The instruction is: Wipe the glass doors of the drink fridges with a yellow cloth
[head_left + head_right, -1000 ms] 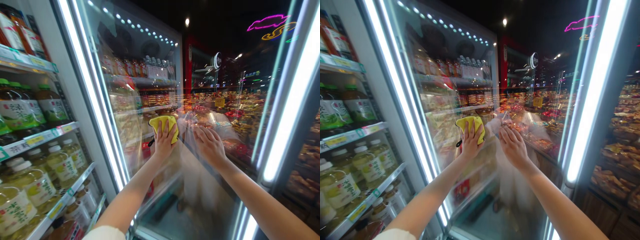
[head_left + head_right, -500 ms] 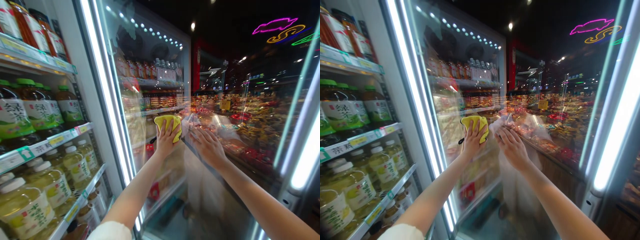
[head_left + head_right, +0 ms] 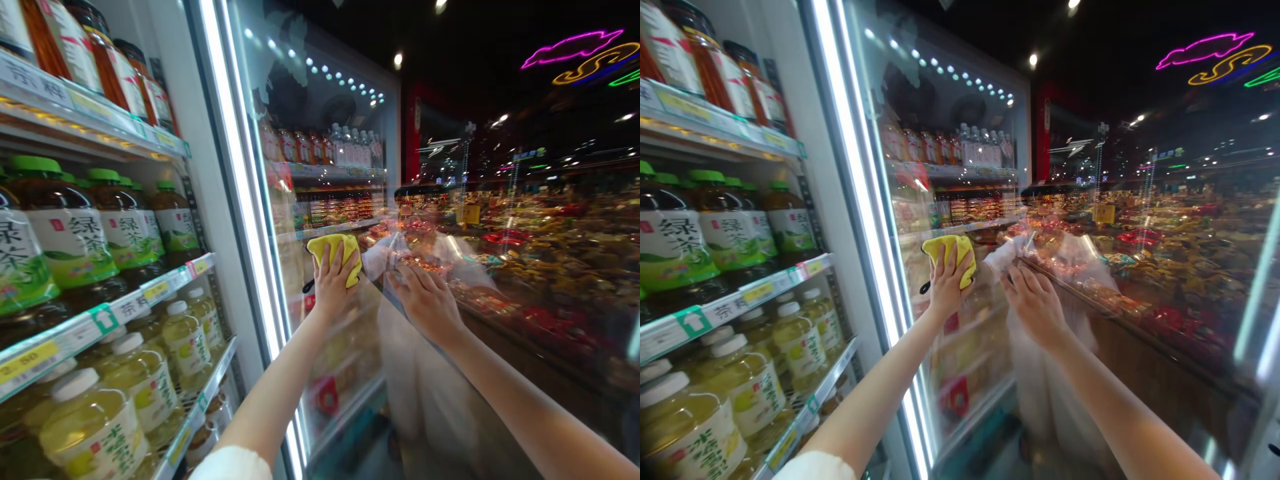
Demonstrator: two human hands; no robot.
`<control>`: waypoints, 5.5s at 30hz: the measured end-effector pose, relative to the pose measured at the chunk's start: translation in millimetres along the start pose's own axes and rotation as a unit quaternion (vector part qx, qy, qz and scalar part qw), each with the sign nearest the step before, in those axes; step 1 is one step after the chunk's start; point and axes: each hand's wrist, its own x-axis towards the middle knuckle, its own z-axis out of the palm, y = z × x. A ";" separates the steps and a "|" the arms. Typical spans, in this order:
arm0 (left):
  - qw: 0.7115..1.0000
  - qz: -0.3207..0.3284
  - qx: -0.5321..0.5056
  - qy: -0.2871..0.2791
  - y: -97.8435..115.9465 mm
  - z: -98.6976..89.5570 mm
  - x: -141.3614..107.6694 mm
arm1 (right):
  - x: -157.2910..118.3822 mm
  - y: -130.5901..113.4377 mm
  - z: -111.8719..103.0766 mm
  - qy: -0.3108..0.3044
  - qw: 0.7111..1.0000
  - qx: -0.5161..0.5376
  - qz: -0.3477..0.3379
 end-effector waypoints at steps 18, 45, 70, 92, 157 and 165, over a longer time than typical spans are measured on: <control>0.962 -0.222 -0.044 0.154 -58.0 5.8 1.8 | 49.1 -35.6 18.2 0.021 0.996 0.058 -0.057; 0.957 -0.243 -0.062 0.144 -104.2 3.1 -7.8 | 32.9 -36.1 18.7 0.017 0.995 0.083 -0.049; 0.914 -0.340 -0.109 0.192 -47.2 37.4 -39.3 | 28.9 -38.5 27.1 0.022 0.993 0.112 -0.040; 0.999 -0.015 -0.042 0.001 -2.3 34.5 -69.6 | 2.0 0.5 15.4 -0.013 0.983 0.163 -0.084; 0.974 0.136 -0.168 0.072 263.7 48.5 21.8 | -182.2 207.0 -92.5 -0.075 0.980 0.059 -0.174; 0.941 0.315 -0.105 0.058 269.3 64.9 -17.6 | -198.6 217.7 -99.8 -0.077 0.981 0.047 -0.171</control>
